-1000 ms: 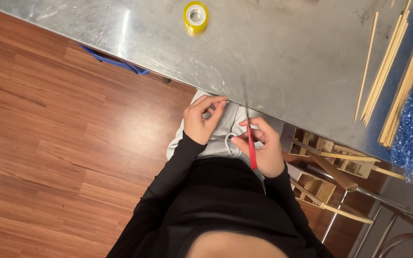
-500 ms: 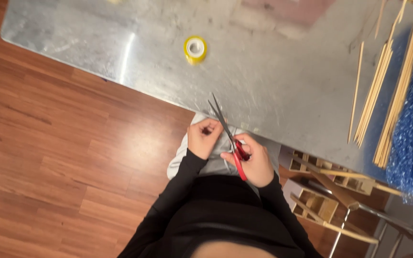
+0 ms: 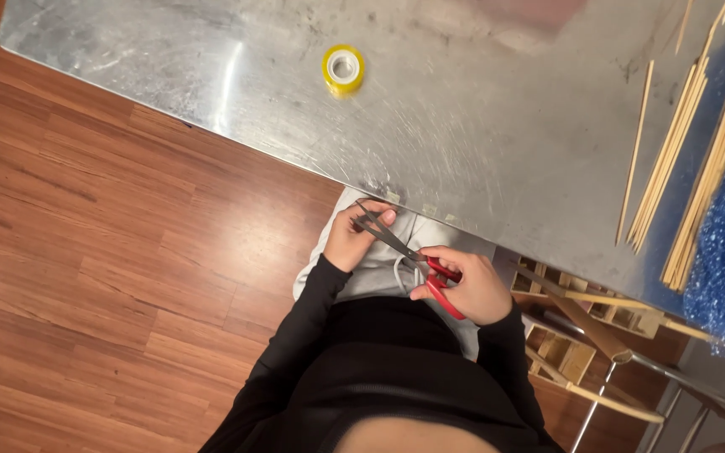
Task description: The person is using scissors to cut several small strips of yellow tape from a roll, likely in preparation for gift wrapping or assembly.
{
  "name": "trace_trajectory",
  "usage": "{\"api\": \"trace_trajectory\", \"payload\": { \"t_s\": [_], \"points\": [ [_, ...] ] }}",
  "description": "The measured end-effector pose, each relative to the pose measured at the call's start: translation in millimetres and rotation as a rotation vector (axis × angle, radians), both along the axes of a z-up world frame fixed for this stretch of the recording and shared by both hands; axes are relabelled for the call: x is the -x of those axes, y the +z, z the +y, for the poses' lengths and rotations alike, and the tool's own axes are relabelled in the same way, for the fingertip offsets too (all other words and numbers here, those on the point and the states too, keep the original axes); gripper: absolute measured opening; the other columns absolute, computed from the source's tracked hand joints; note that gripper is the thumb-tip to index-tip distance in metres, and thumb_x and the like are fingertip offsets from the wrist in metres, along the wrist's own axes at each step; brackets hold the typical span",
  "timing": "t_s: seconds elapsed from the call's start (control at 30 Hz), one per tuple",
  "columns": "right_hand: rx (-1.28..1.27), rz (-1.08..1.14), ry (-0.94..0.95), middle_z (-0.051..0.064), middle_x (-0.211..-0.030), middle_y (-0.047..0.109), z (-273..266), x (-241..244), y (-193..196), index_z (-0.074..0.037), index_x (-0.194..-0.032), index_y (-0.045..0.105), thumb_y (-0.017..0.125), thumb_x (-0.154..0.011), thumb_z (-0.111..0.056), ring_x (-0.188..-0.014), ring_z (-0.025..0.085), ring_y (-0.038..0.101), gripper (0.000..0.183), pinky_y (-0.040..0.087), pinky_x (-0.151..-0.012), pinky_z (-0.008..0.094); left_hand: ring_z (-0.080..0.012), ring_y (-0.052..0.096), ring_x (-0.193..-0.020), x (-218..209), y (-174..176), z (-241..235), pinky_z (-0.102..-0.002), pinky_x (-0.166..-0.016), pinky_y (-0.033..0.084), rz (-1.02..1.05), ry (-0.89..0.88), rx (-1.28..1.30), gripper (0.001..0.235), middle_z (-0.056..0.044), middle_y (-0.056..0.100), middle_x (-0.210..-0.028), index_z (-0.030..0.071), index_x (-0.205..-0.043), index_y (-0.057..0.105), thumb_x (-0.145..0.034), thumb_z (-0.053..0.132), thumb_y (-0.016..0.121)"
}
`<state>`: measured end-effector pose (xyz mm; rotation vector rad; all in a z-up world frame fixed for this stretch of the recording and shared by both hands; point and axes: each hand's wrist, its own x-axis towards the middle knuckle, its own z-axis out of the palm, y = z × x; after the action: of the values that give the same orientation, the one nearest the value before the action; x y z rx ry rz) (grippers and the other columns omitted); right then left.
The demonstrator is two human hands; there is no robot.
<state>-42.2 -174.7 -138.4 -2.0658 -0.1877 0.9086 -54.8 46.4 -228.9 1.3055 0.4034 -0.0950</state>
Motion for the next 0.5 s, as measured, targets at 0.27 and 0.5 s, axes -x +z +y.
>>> {"api": "trace_trajectory", "payload": {
  "t_s": [0.27, 0.5],
  "points": [
    [0.033, 0.023, 0.066, 0.006, -0.070, 0.075, -16, 0, 3, -0.018, -0.116, 0.077, 0.100, -0.058, -0.024, -0.070, 0.015, 0.070, 0.064, 0.058, -0.075, 0.032, -0.0080, 0.069, -0.079, 9, -1, 5, -0.023, -0.067, 0.065, 0.098, -0.107, 0.198, 0.023, -0.008, 0.075, -0.093, 0.005, -0.108, 0.076, -0.091, 0.020, 0.079],
    [0.258, 0.014, 0.023, 0.011, -0.065, 0.070, -41, -5, 27, -0.013, -0.113, 0.078, 0.101, -0.057, -0.022, -0.064, 0.021, 0.068, 0.061, 0.056, -0.069, 0.035, -0.0050, 0.069, -0.082, 24, -13, 0, -0.019, -0.068, 0.065, 0.132, -0.077, 0.145, 0.027, -0.008, 0.078, -0.092, 0.004, -0.115, 0.074, -0.095, 0.022, 0.076]
  ]
}}
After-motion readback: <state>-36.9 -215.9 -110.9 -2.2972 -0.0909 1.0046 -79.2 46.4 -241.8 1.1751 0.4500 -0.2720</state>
